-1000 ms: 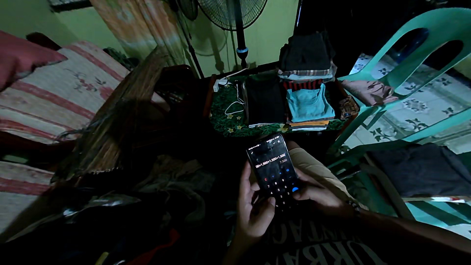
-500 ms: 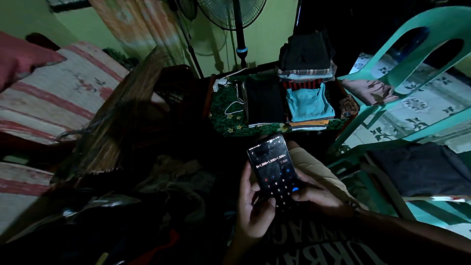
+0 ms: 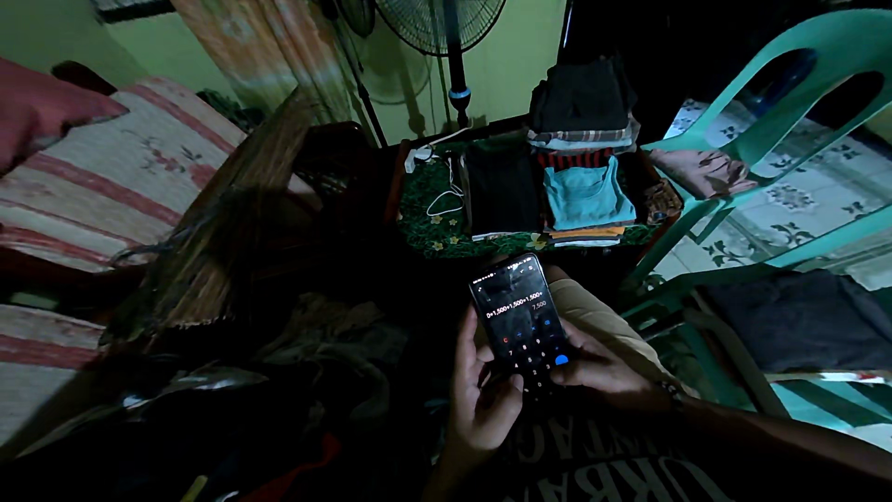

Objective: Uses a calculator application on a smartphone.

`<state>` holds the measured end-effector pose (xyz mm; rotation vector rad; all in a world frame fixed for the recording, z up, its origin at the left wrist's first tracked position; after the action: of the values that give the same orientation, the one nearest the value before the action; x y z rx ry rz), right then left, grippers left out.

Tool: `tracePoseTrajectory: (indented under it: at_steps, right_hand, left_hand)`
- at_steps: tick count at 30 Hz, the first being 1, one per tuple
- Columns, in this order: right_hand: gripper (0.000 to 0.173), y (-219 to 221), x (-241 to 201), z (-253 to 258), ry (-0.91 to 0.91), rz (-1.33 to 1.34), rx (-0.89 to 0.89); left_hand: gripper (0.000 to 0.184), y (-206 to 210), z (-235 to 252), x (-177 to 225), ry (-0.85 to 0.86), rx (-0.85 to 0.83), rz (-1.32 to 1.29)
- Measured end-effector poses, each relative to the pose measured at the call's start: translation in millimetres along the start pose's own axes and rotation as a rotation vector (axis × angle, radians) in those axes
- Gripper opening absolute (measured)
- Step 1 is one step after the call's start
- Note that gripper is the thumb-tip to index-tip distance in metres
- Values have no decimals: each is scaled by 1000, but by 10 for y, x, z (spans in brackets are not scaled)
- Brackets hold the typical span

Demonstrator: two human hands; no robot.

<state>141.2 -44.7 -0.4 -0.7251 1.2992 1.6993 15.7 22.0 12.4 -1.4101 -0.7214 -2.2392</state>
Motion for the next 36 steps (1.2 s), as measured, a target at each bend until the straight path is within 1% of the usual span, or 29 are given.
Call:
tracePoseTrajectory:
  at_steps: [14,24,32,34,36]
  right_hand:
    - [54,12,-14,11,6,31,0]
    - [56,18,-23,22,3,3,-15]
    - [47,6,-19,14,22,-79,22]
    - [50,22,-36,10,9,-76,0]
    - [57,36,-48,7,9,-114,-31]
  left_hand:
    - [94,2,5,18,10,4,-1]
    - [94,1,6,26,24,-4,-6]
    - [94,-8,2,7,29,11,12]
    - [94,-6,1,11,21,16,15]
    - [94,-5,4,19,19,11,20]
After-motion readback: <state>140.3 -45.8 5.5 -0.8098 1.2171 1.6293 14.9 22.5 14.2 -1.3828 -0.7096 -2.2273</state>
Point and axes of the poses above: each hand's wrist, its own z-axis towards the middle knuckle, its own y-axis out of the palm, x = y × z, the point moved 7 cm from there along z, towards the middle knuckle, and after that the axes turned 6 degrees about -y, right-handed, at the moved point
